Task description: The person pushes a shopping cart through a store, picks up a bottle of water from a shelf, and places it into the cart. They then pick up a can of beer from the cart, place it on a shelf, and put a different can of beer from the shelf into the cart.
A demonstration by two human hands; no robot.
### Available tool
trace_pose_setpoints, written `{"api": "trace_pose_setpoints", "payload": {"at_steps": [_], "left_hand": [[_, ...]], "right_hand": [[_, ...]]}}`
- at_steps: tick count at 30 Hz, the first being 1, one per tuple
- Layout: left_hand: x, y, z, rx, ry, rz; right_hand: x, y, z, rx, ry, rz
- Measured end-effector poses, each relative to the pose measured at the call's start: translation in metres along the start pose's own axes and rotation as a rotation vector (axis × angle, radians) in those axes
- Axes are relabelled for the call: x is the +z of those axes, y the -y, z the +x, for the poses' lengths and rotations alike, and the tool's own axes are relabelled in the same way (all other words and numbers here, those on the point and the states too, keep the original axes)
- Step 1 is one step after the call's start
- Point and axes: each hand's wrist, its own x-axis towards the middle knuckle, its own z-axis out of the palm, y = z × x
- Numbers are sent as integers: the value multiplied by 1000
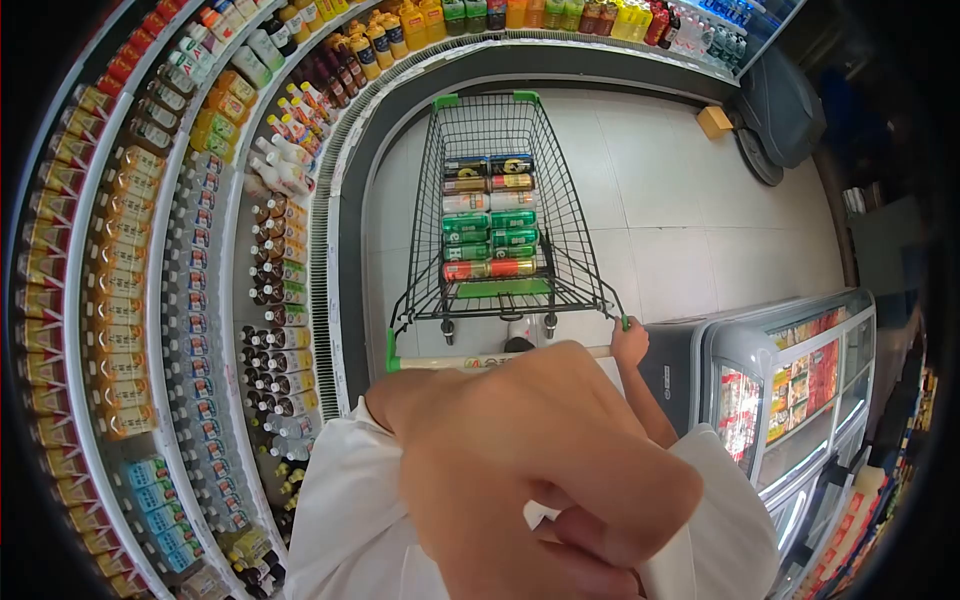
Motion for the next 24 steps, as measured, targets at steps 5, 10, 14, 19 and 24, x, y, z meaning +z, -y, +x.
{"api": "trace_pose_setpoints", "payload": {"at_steps": [5, 10, 14, 19, 24], "left_hand": [[-47, 22, 29, 27, -84, 105], [-87, 42, 73, 71, -116, 203], [-112, 55, 116, 151, -74, 284], [-139, 61, 140, 290, -89, 341], [-168, 51, 177, 463, -288, 674]], "right_hand": [[3, 41, 32, 41, -36, 36], [11, 71, 64, 43, 3, 30], [16, 91, 89, 31, -16, 56], [23, 119, 120, 36, 32, 69], [38, 146, 152, 19, 69, 51]]}}
